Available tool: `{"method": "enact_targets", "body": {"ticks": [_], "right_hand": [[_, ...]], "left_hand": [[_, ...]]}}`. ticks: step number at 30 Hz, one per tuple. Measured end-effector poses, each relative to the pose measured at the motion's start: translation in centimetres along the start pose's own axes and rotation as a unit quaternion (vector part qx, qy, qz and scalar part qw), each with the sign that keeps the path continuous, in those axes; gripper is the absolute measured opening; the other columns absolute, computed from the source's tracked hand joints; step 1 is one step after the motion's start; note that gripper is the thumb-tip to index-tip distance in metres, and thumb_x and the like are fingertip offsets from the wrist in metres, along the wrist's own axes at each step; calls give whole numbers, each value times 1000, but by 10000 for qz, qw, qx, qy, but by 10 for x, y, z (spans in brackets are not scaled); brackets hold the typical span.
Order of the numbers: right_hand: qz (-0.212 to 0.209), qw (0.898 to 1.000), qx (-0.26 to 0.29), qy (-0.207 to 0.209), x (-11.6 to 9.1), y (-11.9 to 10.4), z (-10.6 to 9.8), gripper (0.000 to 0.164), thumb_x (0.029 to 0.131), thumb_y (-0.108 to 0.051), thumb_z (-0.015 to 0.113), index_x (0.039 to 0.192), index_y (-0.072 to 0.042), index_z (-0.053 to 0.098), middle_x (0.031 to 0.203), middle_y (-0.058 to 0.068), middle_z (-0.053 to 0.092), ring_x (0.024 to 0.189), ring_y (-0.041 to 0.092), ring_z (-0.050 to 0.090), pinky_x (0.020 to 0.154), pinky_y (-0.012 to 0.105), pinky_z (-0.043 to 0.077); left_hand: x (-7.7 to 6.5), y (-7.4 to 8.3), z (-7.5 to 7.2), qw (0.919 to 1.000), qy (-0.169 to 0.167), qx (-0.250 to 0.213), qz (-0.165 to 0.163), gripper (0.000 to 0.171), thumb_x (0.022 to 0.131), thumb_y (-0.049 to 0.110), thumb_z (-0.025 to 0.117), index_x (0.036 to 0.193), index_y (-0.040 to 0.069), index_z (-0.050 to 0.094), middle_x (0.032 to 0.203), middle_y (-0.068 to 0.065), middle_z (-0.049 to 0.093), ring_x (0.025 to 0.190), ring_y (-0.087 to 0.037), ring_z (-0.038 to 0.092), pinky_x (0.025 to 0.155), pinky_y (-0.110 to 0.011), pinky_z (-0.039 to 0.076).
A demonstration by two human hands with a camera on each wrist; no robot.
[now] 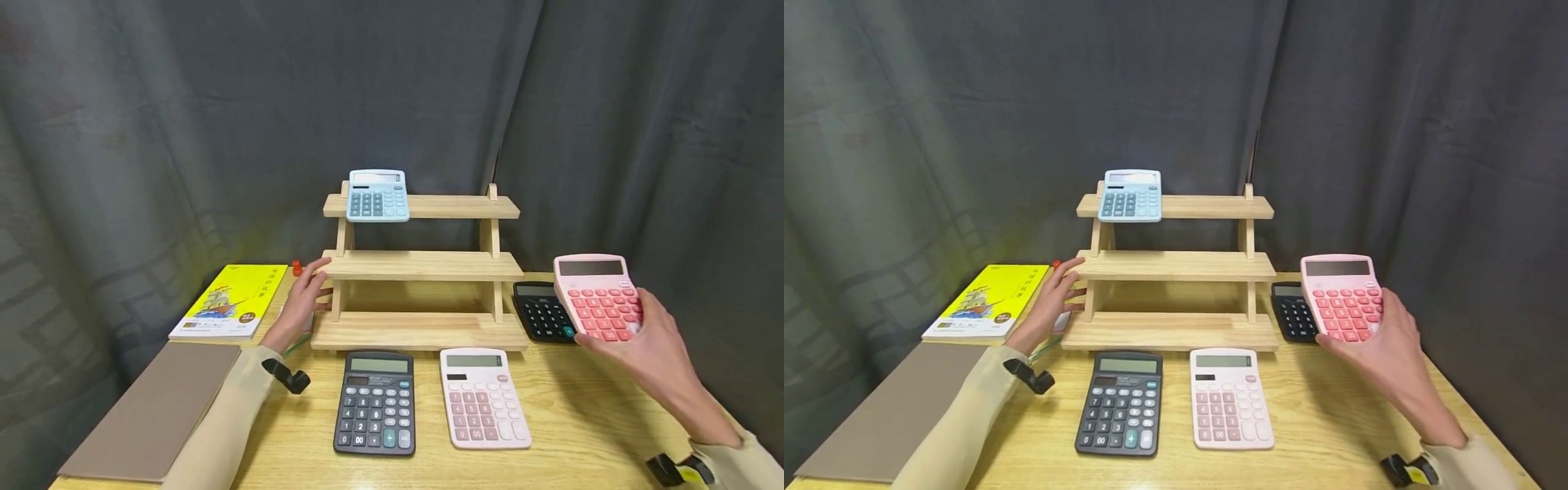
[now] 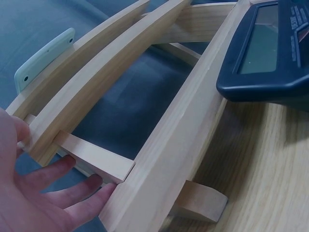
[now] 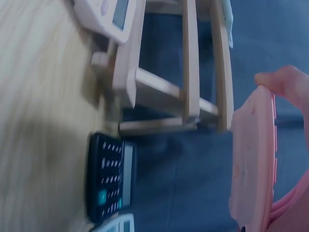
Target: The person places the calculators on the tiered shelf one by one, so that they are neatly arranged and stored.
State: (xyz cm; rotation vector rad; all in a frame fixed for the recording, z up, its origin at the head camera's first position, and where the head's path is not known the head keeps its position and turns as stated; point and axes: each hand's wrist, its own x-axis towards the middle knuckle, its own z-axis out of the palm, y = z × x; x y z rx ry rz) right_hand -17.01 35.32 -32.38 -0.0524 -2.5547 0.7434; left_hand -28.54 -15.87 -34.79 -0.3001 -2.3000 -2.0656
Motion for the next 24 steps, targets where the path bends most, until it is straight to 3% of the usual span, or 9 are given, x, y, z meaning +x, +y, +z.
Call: {"method": "enact_targets", "body": {"ticks": [9, 16, 24], "right_hand": [[-65, 9999, 140, -40, 23, -42, 15, 115, 76, -45, 85, 153, 9, 17, 138, 35, 35, 123, 53, 32, 93, 69, 33], [-282, 9990, 351, 31, 48, -74, 30, 117, 74, -46, 86, 154, 7, 18, 139, 33, 36, 126, 51, 32, 95, 67, 33], [-227, 9981, 561, -116, 72, -108, 53, 120, 75, -49, 84, 155, 6, 13, 145, 32, 33, 132, 49, 30, 103, 67, 30]], "left_hand": [[1, -2, 0, 10000, -17, -23, 78, 48, 112, 22, 39, 157, 9, 31, 151, -28, 37, 131, -52, 46, 103, -66, 40], [1, -2, -2, 9999, 0, 9, 121, 48, 112, 23, 38, 158, 9, 31, 152, -28, 36, 131, -52, 46, 103, -66, 40], [2, -3, 0, 10000, 16, -7, 98, 49, 112, 23, 39, 158, 9, 30, 153, -28, 36, 130, -52, 47, 102, -67, 41]]}}
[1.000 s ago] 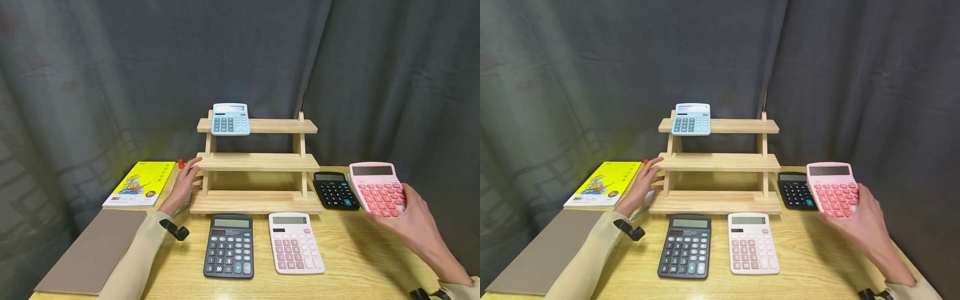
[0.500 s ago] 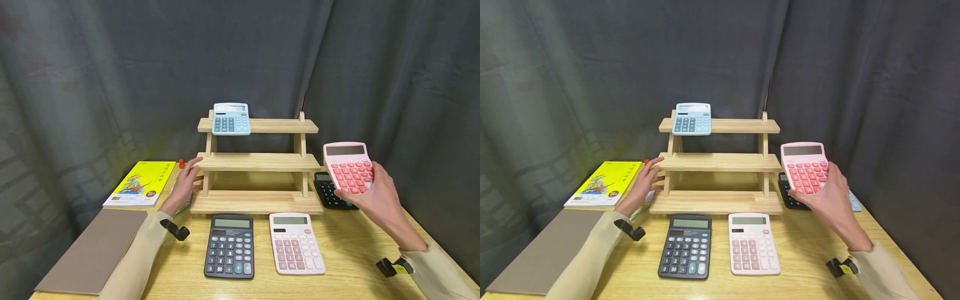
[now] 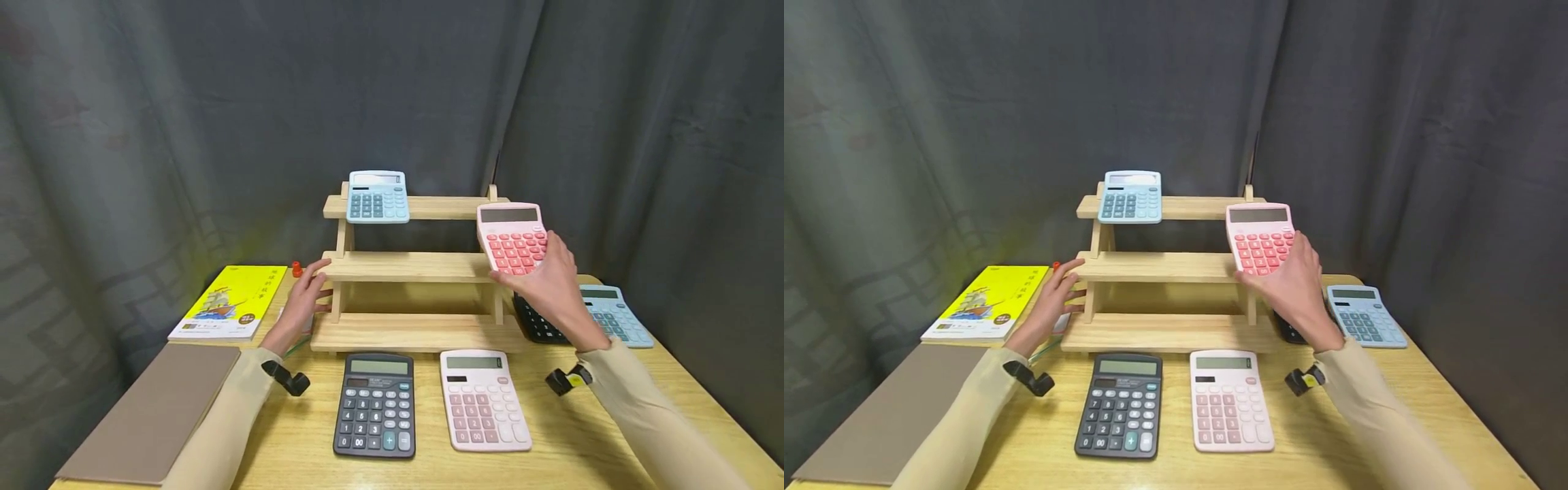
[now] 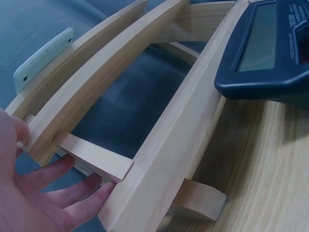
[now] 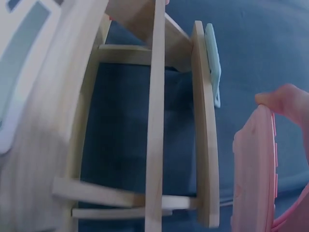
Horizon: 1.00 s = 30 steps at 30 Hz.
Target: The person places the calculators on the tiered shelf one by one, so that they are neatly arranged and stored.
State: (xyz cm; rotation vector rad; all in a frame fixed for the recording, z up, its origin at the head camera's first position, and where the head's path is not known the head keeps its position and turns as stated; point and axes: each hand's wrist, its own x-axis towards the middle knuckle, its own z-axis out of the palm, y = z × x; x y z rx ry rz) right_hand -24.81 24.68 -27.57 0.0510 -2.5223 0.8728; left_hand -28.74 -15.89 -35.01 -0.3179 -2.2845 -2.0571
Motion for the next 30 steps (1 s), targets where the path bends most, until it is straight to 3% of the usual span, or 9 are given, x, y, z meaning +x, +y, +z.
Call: {"method": "enact_targets", "body": {"ticks": [13, 20, 25, 30], "right_hand": [[76, 9991, 374, 172, 52, -46, 32, 119, 72, -52, 86, 153, 7, 21, 142, 26, 40, 135, 43, 32, 112, 57, 24], [-30, 9994, 105, 340, 83, -60, 49, 107, 69, -51, 86, 142, 9, 35, 131, 24, 46, 131, 41, 37, 114, 52, 23], [84, 9994, -73, 317, 101, -65, 59, 111, 68, -53, 86, 143, 10, 34, 133, 24, 45, 131, 40, 37, 113, 51, 25], [316, 9992, -159, 182, 112, -67, 68, 116, 68, -55, 85, 146, 12, 29, 137, 25, 43, 130, 41, 36, 110, 52, 30]], "left_hand": [[0, 0, 0, 10000, 8, 38, 27, 48, 112, 23, 38, 158, 10, 31, 151, -28, 37, 130, -52, 47, 102, -66, 41], [-1, 1, 1, 10000, 42, 47, 56, 49, 112, 23, 38, 158, 9, 31, 150, -29, 37, 130, -52, 48, 101, -67, 41], [-1, 0, 1, 10000, 40, 42, 65, 49, 112, 22, 38, 158, 8, 31, 152, -29, 37, 130, -52, 47, 101, -66, 41], [14, -24, -3, 9998, 93, 62, 148, 49, 111, 29, 40, 158, 15, 33, 152, -25, 38, 129, -51, 49, 99, -64, 44]]}}
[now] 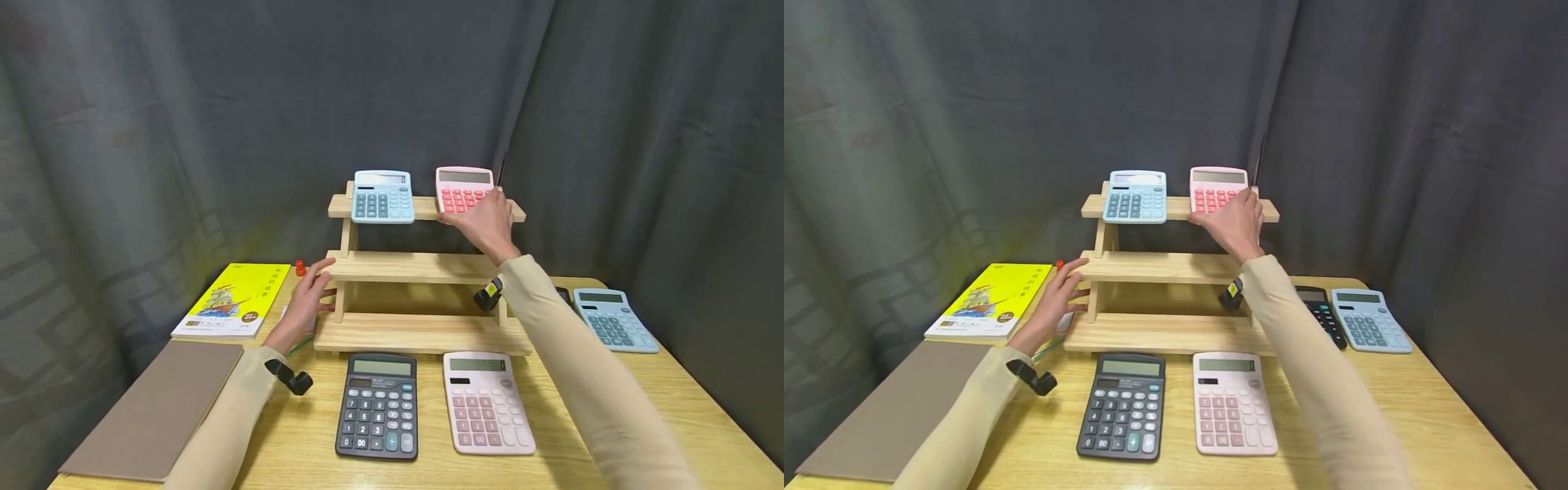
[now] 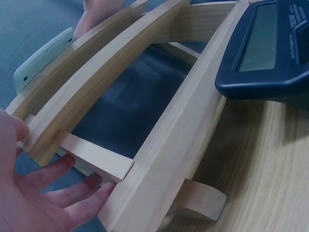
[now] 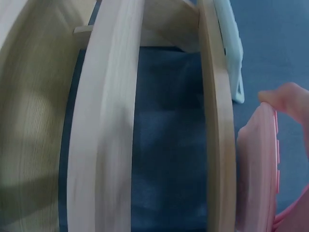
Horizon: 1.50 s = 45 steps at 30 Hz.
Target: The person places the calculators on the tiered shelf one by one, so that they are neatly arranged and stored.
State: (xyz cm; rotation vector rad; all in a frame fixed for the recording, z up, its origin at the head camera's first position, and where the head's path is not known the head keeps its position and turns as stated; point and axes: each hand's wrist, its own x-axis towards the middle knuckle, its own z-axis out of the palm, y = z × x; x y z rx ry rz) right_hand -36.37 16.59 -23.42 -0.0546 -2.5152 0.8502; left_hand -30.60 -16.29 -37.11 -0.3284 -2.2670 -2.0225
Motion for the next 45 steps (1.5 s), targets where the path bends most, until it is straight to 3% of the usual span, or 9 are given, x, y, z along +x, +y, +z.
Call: {"method": "enact_targets", "body": {"ticks": [2, 13, 20, 26, 31, 33, 36, 39, 45], "right_hand": [[31, 10000, -41, -36, 3, 0, 2, 117, 69, -55, 84, 146, 12, 29, 136, 25, 43, 128, 40, 37, 109, 52, 31], [127, 9988, -235, -413, 10, 0, 6, 121, 73, -60, 80, 149, 13, 21, 139, 27, 41, 129, 40, 38, 111, 51, 31], [128, 9979, -265, -585, 10, -3, 5, 119, 74, -61, 80, 147, 13, 23, 133, 26, 44, 123, 39, 41, 108, 52, 34], [170, 9972, -326, -658, 9, 0, 7, 121, 73, -62, 80, 148, 13, 21, 137, 27, 41, 126, 41, 39, 110, 52, 33], [178, 9954, -445, -832, 11, -2, 4, 130, 73, -66, 78, 151, 15, 12, 154, 33, 21, 141, 45, 25, 116, 55, 24], [129, 9952, -492, -841, 10, -4, 0, 133, 74, -67, 77, 153, 15, 8, 158, 34, 12, 145, 45, 18, 118, 56, 19], [-34, 9982, -302, -523, 6, -8, -7, 128, 76, -65, 77, 154, 12, 12, 159, 31, 15, 146, 44, 18, 118, 56, 17], [-318, 9994, 150, 27, 0, -12, -19, 113, 81, -57, 76, 155, 8, 19, 158, 26, 26, 145, 40, 24, 118, 54, 20], [-1019, 9867, 1041, 720, -24, 3, -44, 85, 92, -38, 70, 154, 3, 30, 154, 20, 37, 142, 34, 33, 117, 51, 27]], "left_hand": [[5, -10, 0, 10000, 31, -2, 72, 49, 111, 33, 41, 157, 19, 35, 151, -24, 40, 128, -50, 50, 98, -64, 46], [4, -9, 2, 10000, 27, -13, 37, 49, 111, 34, 40, 158, 20, 34, 151, -24, 39, 129, -50, 49, 98, -64, 46], [-5, 7, 3, 9998, -8, -96, -147, 48, 112, 24, 39, 158, 11, 32, 152, -28, 37, 130, -52, 48, 99, -65, 44], [-12, 17, 5, 10000, -44, 77, -26, 49, 112, 25, 38, 157, 8, 31, 151, -31, 37, 127, -54, 49, 96, -62, 48], [-10, 14, 6, 9998, -31, -20, -181, 48, 112, 22, 39, 157, 9, 32, 153, -29, 36, 130, -53, 47, 101, -65, 43], [-5, 5, 4, 9998, -19, -45, -196, 48, 112, 24, 38, 158, 11, 32, 153, -28, 36, 130, -53, 47, 101, -65, 43], [3, -8, 1, 9999, -3, -32, -133, 49, 112, 28, 38, 159, 15, 31, 154, -26, 36, 130, -52, 47, 100, -65, 44], [6, -15, 1, 10000, 44, 16, -42, 49, 111, 32, 38, 158, 19, 33, 153, -24, 38, 129, -50, 49, 98, -63, 46], [6, -14, 3, 9998, 146, 99, 34, 48, 110, 36, 41, 156, 23, 37, 150, -22, 41, 127, -47, 53, 97, -60, 49]]}}
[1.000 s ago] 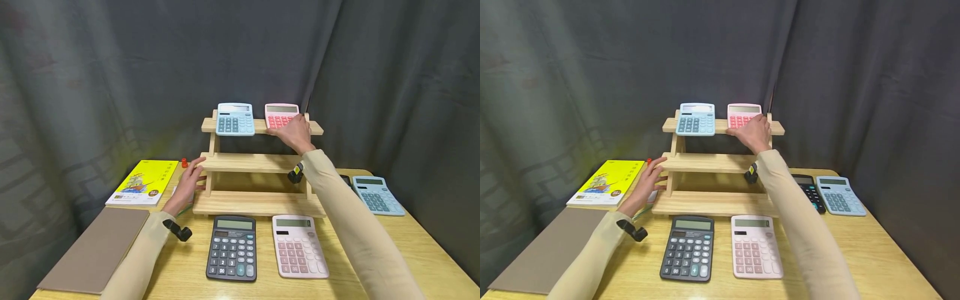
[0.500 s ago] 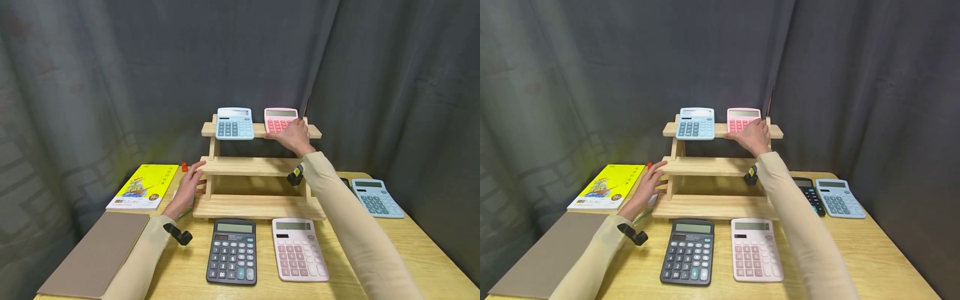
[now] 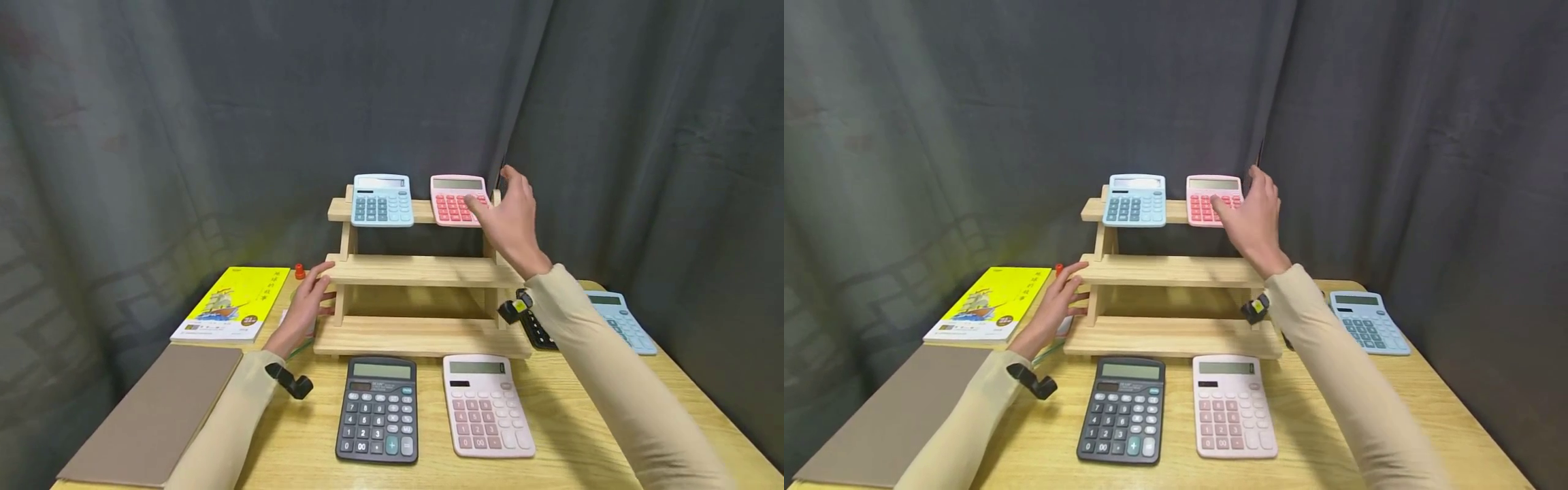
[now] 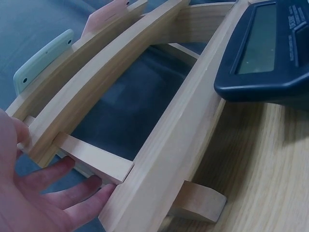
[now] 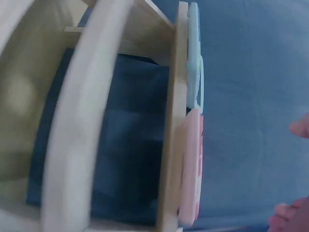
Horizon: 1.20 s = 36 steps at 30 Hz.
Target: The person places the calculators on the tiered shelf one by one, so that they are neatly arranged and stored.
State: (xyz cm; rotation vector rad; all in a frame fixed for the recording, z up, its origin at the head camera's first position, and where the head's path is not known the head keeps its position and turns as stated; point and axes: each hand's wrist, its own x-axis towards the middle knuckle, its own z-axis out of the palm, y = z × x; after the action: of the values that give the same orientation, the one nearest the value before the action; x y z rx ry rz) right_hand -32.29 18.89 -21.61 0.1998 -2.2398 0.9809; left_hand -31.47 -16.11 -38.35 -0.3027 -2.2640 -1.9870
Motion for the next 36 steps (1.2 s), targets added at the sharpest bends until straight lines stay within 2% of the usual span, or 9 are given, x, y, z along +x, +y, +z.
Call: {"method": "enact_targets", "body": {"ticks": [3, 6, 13, 15, 20, 22, 28, 31, 36], "right_hand": [[-182, 9997, 139, 100, -19, 16, -16, 79, 94, -33, 70, 154, 1, 32, 154, 19, 39, 143, 34, 34, 117, 52, 27], [-118, 9998, 67, 121, -38, 37, -29, 77, 95, -31, 70, 155, -1, 31, 155, 19, 37, 144, 36, 33, 117, 54, 26], [455, 9987, -246, 32, -73, 93, -51, 79, 98, -31, 67, 158, -3, 25, 159, 20, 31, 145, 42, 29, 117, 59, 25], [634, 9975, -308, -69, -80, 107, -53, 80, 98, -32, 67, 159, -2, 23, 159, 23, 30, 145, 44, 28, 116, 61, 24], [886, 9928, -587, -546, -95, 139, -53, 86, 98, -38, 66, 157, 5, 21, 156, 31, 28, 142, 50, 28, 111, 67, 25], [921, 9901, -744, -748, -100, 149, -51, 89, 98, -41, 66, 156, 7, 20, 154, 34, 28, 140, 53, 28, 109, 70, 26], [934, 9802, -1126, -1332, -107, 179, -56, 102, 94, -47, 69, 154, 14, 13, 149, 42, 24, 135, 60, 27, 103, 75, 28], [933, 9731, -1215, -1719, -107, 193, -62, 106, 93, -47, 70, 153, 16, 9, 148, 46, 21, 133, 63, 26, 101, 76, 28], [1179, 9541, -1427, -2355, -107, 211, -72, 114, 91, -49, 71, 150, 21, 4, 145, 52, 15, 130, 68, 23, 100, 77, 28]], "left_hand": [[1, 2, 1, 10000, 2, 70, 33, 48, 110, 37, 41, 156, 23, 37, 150, -21, 41, 127, -47, 53, 97, -59, 50], [2, 3, 1, 10000, 3, 98, 16, 47, 110, 36, 41, 155, 25, 37, 150, -19, 42, 127, -46, 53, 97, -58, 50], [2, 3, -2, 9999, -35, 119, 19, 49, 110, 37, 41, 156, 23, 36, 151, -22, 40, 128, -48, 51, 99, -62, 46], [0, 9, -2, 9999, -92, 75, -23, 49, 111, 33, 40, 157, 19, 34, 151, -24, 39, 129, -50, 50, 100, -63, 45], [0, 6, -3, 9999, -116, -28, -93, 49, 111, 30, 39, 158, 17, 32, 152, -25, 38, 129, -50, 49, 101, -64, 44], [2, -1, -3, 10000, -63, -31, -48, 49, 111, 34, 40, 157, 20, 34, 151, -23, 40, 128, -49, 51, 99, -63, 45], [2, -5, 2, 10000, -35, 51, 19, 47, 110, 37, 42, 155, 24, 37, 148, -21, 43, 127, -46, 53, 96, -60, 49], [1, -4, 2, 10000, -2, 82, 50, 47, 110, 37, 41, 155, 24, 37, 147, -21, 44, 126, -45, 54, 95, -58, 51], [0, 0, 0, 9999, -40, 35, 89, 48, 110, 38, 41, 156, 24, 36, 148, -21, 43, 126, -45, 53, 96, -60, 49]]}}
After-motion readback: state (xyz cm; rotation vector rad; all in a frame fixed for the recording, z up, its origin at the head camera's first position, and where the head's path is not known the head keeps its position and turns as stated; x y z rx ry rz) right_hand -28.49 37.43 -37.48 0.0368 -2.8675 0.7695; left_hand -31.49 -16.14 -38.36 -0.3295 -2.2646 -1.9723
